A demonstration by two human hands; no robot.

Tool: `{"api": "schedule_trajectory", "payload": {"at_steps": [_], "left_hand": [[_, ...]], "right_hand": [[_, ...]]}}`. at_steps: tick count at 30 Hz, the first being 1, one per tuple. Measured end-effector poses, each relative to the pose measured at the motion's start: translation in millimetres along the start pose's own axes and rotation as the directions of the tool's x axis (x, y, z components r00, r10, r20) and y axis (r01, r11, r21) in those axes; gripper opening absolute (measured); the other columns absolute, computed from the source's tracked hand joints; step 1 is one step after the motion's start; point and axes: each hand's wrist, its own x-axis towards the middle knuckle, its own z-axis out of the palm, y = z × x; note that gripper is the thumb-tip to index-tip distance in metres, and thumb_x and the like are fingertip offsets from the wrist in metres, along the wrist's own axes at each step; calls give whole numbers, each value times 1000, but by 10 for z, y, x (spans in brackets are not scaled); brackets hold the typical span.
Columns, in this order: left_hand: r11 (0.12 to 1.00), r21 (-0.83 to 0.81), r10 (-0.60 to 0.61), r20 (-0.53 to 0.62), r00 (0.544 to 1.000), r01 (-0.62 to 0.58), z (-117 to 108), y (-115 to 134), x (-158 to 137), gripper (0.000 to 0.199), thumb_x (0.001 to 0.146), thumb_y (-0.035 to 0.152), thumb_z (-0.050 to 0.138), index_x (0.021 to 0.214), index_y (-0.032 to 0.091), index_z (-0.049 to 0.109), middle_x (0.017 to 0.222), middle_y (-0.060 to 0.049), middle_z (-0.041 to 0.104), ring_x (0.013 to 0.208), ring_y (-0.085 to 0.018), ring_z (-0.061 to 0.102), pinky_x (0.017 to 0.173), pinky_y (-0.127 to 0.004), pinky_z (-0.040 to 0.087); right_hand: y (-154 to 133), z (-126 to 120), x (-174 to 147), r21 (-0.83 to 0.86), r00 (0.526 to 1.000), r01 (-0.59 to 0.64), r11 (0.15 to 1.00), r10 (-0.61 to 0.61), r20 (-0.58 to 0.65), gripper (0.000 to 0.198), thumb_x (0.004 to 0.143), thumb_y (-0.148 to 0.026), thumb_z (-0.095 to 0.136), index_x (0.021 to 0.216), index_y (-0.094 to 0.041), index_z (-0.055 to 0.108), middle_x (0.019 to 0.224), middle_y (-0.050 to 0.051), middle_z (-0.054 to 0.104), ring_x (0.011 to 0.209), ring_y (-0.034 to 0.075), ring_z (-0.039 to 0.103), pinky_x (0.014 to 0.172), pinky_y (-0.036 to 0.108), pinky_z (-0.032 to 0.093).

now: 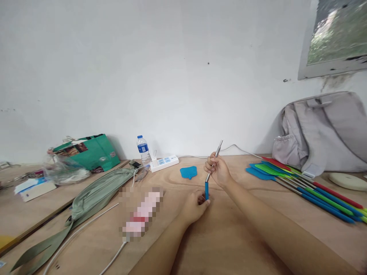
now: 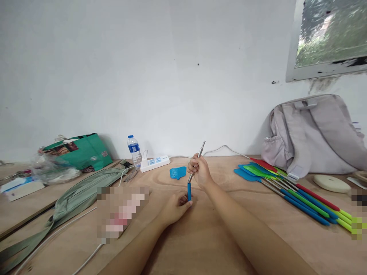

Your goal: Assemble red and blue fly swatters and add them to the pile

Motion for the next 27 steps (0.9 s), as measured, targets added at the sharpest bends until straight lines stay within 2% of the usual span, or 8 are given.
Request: {"api": "schedule_trajectory", "payload": {"at_steps": [5, 8, 12, 16, 21, 27], "left_hand": [[1000, 15, -1, 3, 1000, 1, 10, 2, 3, 30, 74, 30, 48, 96, 14, 59, 71, -1, 56, 62, -13, 49, 57, -23, 37], [1000, 14, -2, 11, 1000, 2, 33, -11, 4, 26, 76, 30, 44, 93, 14, 57, 70, -1, 56, 62, -13, 48, 56, -23, 36], [998, 70, -3, -3, 1000, 3, 47, -8, -7, 19, 78, 30, 41, 78, 15, 52, 69, 0, 54, 62, -12, 46, 57, -23, 34], [993, 109, -36, -43, 998, 41, 18, -1, -12, 22, 82, 32, 35, 75, 16, 48, 71, 0, 54, 67, -13, 47, 62, -24, 36], [996, 72, -40, -112, 993, 48, -24, -45, 5, 26, 84, 35, 32, 84, 17, 51, 81, -2, 58, 77, -16, 51, 69, -27, 38], [996, 93, 22, -65, 998, -16, -45, -55, 11, 28, 84, 34, 33, 87, 16, 54, 82, -4, 60, 76, -17, 54, 69, -27, 40]], "right_hand": [[15, -64, 2, 74, 999, -33, 997, 31, 27, 20, 65, -21, 49, 57, -20, 30, 46, -10, 24, 36, 5, 19, 38, 18, 21], [13, -136, 33, 134, 994, -111, 985, 112, 1, 21, 68, -25, 47, 56, -20, 30, 45, -9, 24, 35, 5, 19, 38, 18, 22], [48, -306, 74, 193, 972, -214, 958, 229, -58, 24, 71, -28, 45, 54, -20, 30, 41, -9, 24, 33, 6, 19, 37, 19, 24], [153, -534, 56, 219, 937, -292, 931, 324, -128, 27, 73, -32, 42, 52, -20, 29, 39, -8, 26, 33, 7, 25, 38, 20, 29], [211, -746, 39, 332, 878, -234, 914, 346, -331, 29, 74, -36, 41, 52, -21, 29, 44, -4, 40, 43, 10, 43, 48, 26, 41], [96, -809, 118, 372, 854, -206, 905, 352, -384, 27, 73, -20, 43, 52, -20, 26, 40, -8, 32, 36, 6, 35, 41, 19, 37]]}}
